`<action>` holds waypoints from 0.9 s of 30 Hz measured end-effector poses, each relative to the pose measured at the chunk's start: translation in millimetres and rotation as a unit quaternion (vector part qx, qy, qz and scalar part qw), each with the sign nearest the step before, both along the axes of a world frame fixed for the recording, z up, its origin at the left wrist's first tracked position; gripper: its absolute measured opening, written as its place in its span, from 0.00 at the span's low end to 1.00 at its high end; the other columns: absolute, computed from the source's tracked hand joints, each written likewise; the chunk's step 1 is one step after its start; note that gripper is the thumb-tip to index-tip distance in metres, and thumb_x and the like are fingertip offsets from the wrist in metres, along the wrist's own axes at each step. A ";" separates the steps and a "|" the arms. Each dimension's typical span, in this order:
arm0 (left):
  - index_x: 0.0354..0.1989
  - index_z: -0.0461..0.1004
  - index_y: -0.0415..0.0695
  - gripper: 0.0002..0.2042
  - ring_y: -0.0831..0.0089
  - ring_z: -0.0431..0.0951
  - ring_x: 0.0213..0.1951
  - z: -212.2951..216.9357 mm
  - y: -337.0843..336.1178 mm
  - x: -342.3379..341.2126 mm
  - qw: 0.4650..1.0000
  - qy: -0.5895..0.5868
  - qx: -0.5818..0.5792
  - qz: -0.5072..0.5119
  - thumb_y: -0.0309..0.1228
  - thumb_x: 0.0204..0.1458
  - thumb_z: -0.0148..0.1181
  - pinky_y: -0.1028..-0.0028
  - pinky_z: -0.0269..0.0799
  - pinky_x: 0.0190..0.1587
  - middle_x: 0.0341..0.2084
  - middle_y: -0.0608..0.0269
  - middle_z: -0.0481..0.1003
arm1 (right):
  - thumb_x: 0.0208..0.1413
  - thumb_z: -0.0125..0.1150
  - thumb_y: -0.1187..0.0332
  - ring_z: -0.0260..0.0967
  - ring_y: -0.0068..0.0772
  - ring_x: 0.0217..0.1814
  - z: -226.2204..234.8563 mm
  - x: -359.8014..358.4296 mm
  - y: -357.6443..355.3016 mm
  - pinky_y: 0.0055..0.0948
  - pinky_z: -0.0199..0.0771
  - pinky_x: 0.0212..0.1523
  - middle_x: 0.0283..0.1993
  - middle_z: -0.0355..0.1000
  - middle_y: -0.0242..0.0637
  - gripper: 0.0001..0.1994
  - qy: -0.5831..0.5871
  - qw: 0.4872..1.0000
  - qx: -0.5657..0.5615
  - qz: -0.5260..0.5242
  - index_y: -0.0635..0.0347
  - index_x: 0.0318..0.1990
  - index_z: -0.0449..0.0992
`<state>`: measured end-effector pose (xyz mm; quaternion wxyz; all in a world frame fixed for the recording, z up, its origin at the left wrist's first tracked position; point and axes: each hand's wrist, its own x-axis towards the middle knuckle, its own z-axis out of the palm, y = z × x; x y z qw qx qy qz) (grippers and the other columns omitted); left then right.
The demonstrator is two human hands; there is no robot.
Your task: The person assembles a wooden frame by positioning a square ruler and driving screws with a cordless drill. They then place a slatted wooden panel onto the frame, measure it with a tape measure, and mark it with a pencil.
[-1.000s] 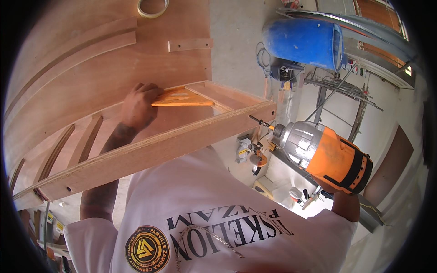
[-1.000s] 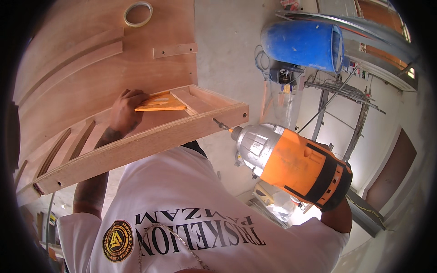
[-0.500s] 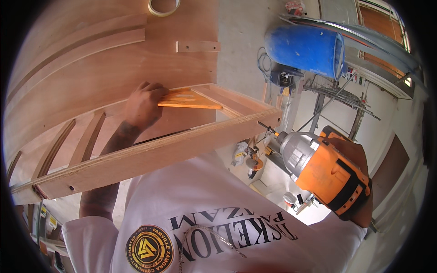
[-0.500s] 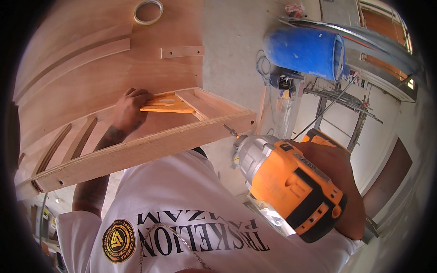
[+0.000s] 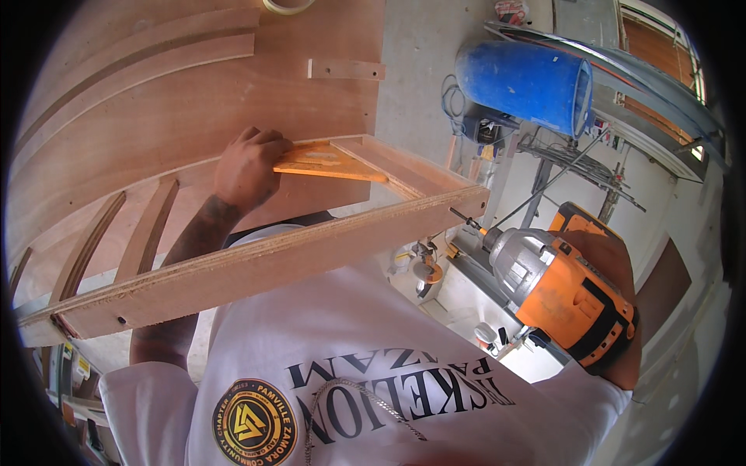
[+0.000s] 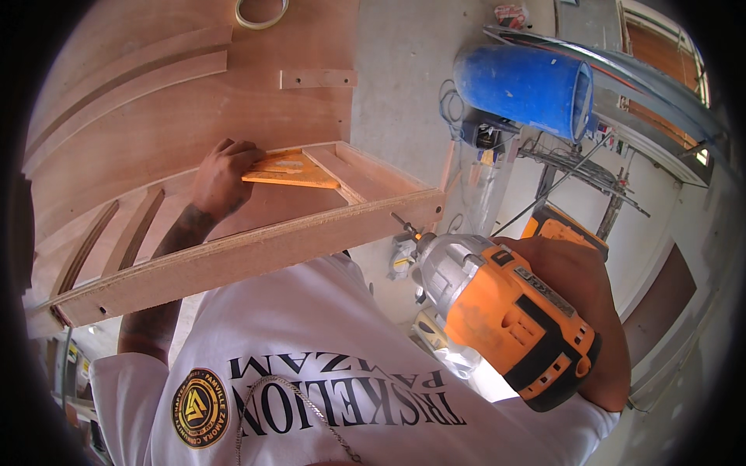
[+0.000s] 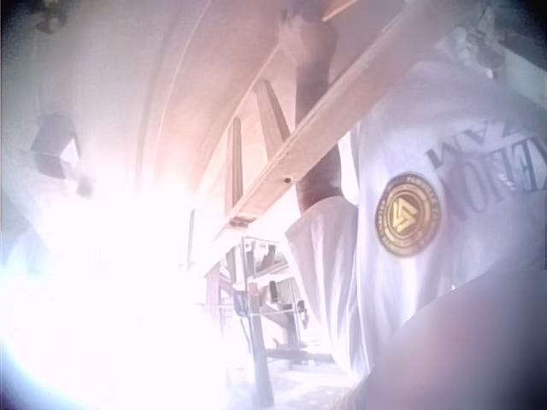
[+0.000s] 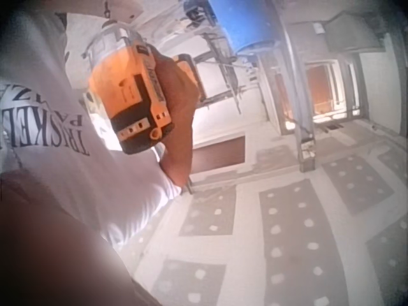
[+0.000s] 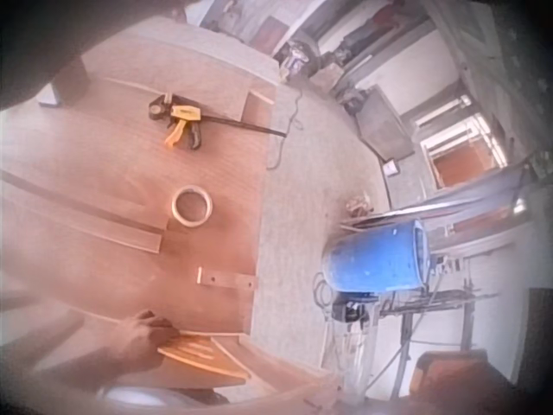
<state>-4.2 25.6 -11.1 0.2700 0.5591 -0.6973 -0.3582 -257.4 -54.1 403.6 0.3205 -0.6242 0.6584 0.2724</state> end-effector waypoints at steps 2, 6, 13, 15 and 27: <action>0.42 0.84 0.42 0.14 0.54 0.78 0.44 0.2 -0.1 0.1 1.000 0.001 0.007 -0.004 0.20 0.45 0.64 0.61 0.76 0.50 0.42 0.59 0.82 | 0.42 0.78 0.71 0.70 0.38 0.62 0.5 4.4 -1.5 0.36 0.73 0.64 0.55 0.76 0.36 0.25 0.016 0.999 -0.008 0.033 0.56 0.52 0.82; 0.42 0.85 0.42 0.16 0.55 0.78 0.45 1.4 1.7 -0.7 1.000 -0.001 0.017 0.002 0.18 0.43 0.61 0.61 0.77 0.51 0.43 0.61 0.82 | 0.43 0.78 0.73 0.73 0.37 0.59 0.0 14.7 -10.9 0.35 0.74 0.64 0.55 0.76 0.38 0.24 -0.009 0.997 0.019 0.070 0.57 0.52 0.82; 0.42 0.84 0.42 0.15 0.55 0.78 0.44 0.6 0.6 -0.5 1.000 0.004 0.002 0.002 0.19 0.44 0.63 0.61 0.77 0.50 0.42 0.61 0.82 | 0.43 0.76 0.73 0.76 0.35 0.57 -0.6 23.9 -5.9 0.35 0.75 0.60 0.49 0.79 0.39 0.23 -0.008 0.998 -0.006 0.061 0.59 0.51 0.82; 0.42 0.84 0.42 0.14 0.55 0.79 0.44 -0.2 0.1 -0.4 1.000 0.005 -0.002 0.001 0.19 0.45 0.64 0.61 0.77 0.50 0.42 0.60 0.82 | 0.44 0.76 0.72 0.78 0.37 0.55 -2.8 19.6 -9.3 0.35 0.76 0.58 0.47 0.80 0.40 0.23 -0.006 0.993 -0.006 0.115 0.60 0.51 0.82; 0.42 0.85 0.42 0.16 0.57 0.78 0.45 1.9 0.3 -1.5 1.000 -0.003 0.001 0.001 0.19 0.44 0.61 0.63 0.76 0.51 0.41 0.62 0.82 | 0.48 0.72 0.72 0.82 0.39 0.39 -16.4 5.5 -15.4 0.33 0.79 0.41 0.39 0.82 0.42 0.20 -0.088 0.964 -0.058 0.246 0.64 0.51 0.82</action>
